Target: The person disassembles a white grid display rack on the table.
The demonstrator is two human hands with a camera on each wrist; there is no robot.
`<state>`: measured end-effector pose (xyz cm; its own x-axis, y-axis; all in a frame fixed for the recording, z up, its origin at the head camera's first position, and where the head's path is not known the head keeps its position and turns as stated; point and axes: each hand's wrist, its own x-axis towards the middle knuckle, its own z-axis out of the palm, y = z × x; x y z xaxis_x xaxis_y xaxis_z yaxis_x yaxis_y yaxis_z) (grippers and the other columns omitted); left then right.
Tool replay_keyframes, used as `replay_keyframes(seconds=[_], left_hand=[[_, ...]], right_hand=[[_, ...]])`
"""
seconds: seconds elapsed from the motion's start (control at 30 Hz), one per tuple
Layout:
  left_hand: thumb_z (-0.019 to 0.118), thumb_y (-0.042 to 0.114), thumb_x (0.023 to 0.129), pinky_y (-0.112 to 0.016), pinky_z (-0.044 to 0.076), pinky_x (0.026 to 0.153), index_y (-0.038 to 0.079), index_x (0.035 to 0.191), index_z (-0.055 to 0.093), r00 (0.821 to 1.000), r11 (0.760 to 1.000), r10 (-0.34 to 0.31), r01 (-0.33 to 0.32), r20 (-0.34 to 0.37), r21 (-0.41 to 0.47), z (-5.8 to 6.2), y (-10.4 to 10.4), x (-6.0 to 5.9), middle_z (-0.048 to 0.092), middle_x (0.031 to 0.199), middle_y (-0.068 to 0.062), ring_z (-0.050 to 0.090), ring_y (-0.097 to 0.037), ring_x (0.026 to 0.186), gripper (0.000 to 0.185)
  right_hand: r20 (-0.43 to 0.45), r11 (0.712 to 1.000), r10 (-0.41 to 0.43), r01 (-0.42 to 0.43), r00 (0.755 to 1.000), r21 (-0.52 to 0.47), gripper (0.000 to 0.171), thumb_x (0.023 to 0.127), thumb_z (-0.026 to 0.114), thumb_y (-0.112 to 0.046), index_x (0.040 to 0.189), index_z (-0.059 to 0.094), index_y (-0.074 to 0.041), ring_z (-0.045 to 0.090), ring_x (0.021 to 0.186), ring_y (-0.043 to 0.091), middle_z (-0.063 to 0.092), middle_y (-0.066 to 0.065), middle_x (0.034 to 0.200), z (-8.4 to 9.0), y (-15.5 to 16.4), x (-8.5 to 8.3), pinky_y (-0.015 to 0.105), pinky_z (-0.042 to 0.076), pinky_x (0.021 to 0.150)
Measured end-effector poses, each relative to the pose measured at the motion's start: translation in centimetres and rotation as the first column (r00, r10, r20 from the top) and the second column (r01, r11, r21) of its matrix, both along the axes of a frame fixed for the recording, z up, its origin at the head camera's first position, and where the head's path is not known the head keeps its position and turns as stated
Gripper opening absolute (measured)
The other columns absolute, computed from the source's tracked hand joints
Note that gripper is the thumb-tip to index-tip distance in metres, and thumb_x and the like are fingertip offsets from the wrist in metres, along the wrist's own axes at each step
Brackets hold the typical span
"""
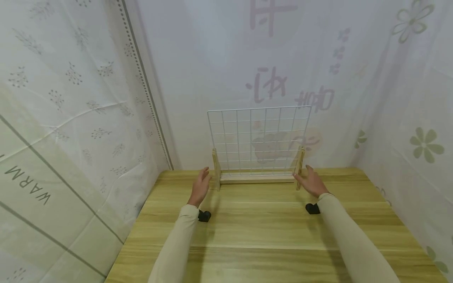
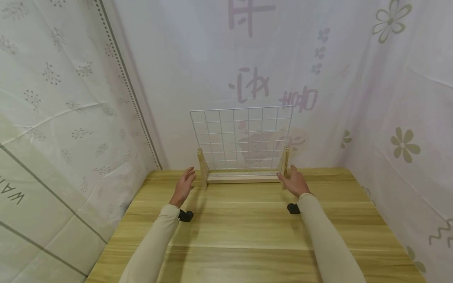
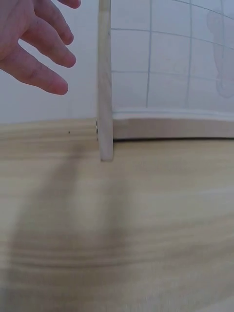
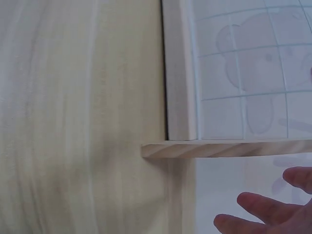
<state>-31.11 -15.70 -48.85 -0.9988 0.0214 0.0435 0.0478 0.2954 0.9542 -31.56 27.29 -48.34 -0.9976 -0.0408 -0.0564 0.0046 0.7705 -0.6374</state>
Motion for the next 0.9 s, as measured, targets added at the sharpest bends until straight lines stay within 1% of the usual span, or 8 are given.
replay_keyframes(seconds=[0.07,0.2,0.33,0.43,0.53,0.7,0.83,0.9], left_hand=[[0.039,0.049,0.096,-0.053,0.033,0.107,0.027,0.142,0.031,1.0,1.0,0.007,-0.007,-0.014,0.003,0.4,-0.1,-0.5,0.032,0.15,-0.009,0.031,-0.03,0.138,0.052],[0.041,0.045,0.096,-0.052,0.034,0.107,0.024,0.141,0.034,0.999,1.0,0.024,-0.024,-0.032,-0.006,1.4,0.0,-1.5,0.036,0.147,-0.009,0.032,-0.029,0.138,0.05],[0.042,0.041,0.096,-0.052,0.035,0.107,0.023,0.141,0.034,0.998,0.999,0.045,-0.046,-0.049,-0.021,2.5,0.3,-2.5,0.037,0.146,-0.01,0.033,-0.029,0.137,0.049],[0.043,0.039,0.096,-0.05,0.035,0.107,0.022,0.142,0.034,0.997,0.998,0.055,-0.056,-0.055,-0.022,3.2,0.5,-3.1,0.037,0.146,-0.011,0.034,-0.028,0.137,0.049],[0.043,0.038,0.096,-0.05,0.035,0.107,0.023,0.142,0.034,0.997,0.998,0.057,-0.059,-0.061,-0.035,4.0,0.7,-3.6,0.037,0.147,-0.012,0.034,-0.027,0.137,0.05],[0.043,0.036,0.095,-0.05,0.034,0.108,0.021,0.142,0.034,0.994,0.997,0.073,-0.076,-0.076,-0.033,5.1,1.0,-4.3,0.037,0.147,-0.014,0.035,-0.029,0.137,0.05],[0.043,0.033,0.096,-0.051,0.032,0.109,0.022,0.143,0.032,0.996,0.997,0.071,-0.072,-0.054,-0.027,5.7,1.2,-4.7,0.034,0.148,-0.015,0.033,-0.029,0.137,0.05],[0.043,0.033,0.097,-0.052,0.031,0.109,0.024,0.143,0.031,0.997,0.997,0.067,-0.068,-0.044,-0.019,5.8,1.4,-4.9,0.033,0.149,-0.015,0.032,-0.029,0.138,0.049]], right_hand=[[0.015,1.0,0.004,-0.003,1.0,-0.011,0.094,0.09,0.035,-0.063,0.147,-0.003,0.002,0.02,0.132,0.055,0.013,0.035,0.148,0.7,0.1,-0.1,0.066,0.025,0.103],[0.016,1.0,0.012,-0.012,1.0,-0.013,0.089,0.093,0.038,-0.056,0.147,-0.002,0.003,0.02,0.132,0.054,0.014,0.035,0.148,2.3,0.0,-0.5,0.065,0.026,0.103],[0.003,1.0,0.013,-0.013,1.0,0.001,0.085,0.095,0.039,-0.05,0.146,-0.002,0.005,0.021,0.131,0.055,0.015,0.038,0.146,4.1,-0.2,-1.0,0.064,0.026,0.104],[-0.009,0.999,0.019,-0.019,1.0,0.027,0.083,0.096,0.038,-0.046,0.146,-0.003,0.006,0.022,0.13,0.055,0.015,0.039,0.145,5.1,-0.3,-1.5,0.064,0.026,0.104],[-0.013,0.999,0.015,-0.014,1.0,0.041,0.081,0.096,0.038,-0.045,0.146,-0.003,0.004,0.023,0.131,0.054,0.016,0.037,0.146,5.8,-0.1,-2.0,0.063,0.026,0.104],[0.01,1.0,0.002,-0.002,1.0,0.011,0.08,0.097,0.034,-0.048,0.147,-0.003,0.002,0.021,0.132,0.053,0.016,0.036,0.147,6.9,0.0,-2.6,0.062,0.026,0.105],[0.022,1.0,0.012,-0.012,1.0,-0.01,0.072,0.099,0.027,-0.041,0.147,-0.006,0.002,0.021,0.133,0.051,0.014,0.035,0.147,7.5,-0.1,-2.9,0.061,0.026,0.106],[0.029,0.999,0.022,-0.021,0.999,-0.043,0.068,0.101,0.026,-0.036,0.147,-0.008,0.0,0.02,0.134,0.05,0.013,0.035,0.148,7.7,-0.3,-3.0,0.061,0.027,0.105]])
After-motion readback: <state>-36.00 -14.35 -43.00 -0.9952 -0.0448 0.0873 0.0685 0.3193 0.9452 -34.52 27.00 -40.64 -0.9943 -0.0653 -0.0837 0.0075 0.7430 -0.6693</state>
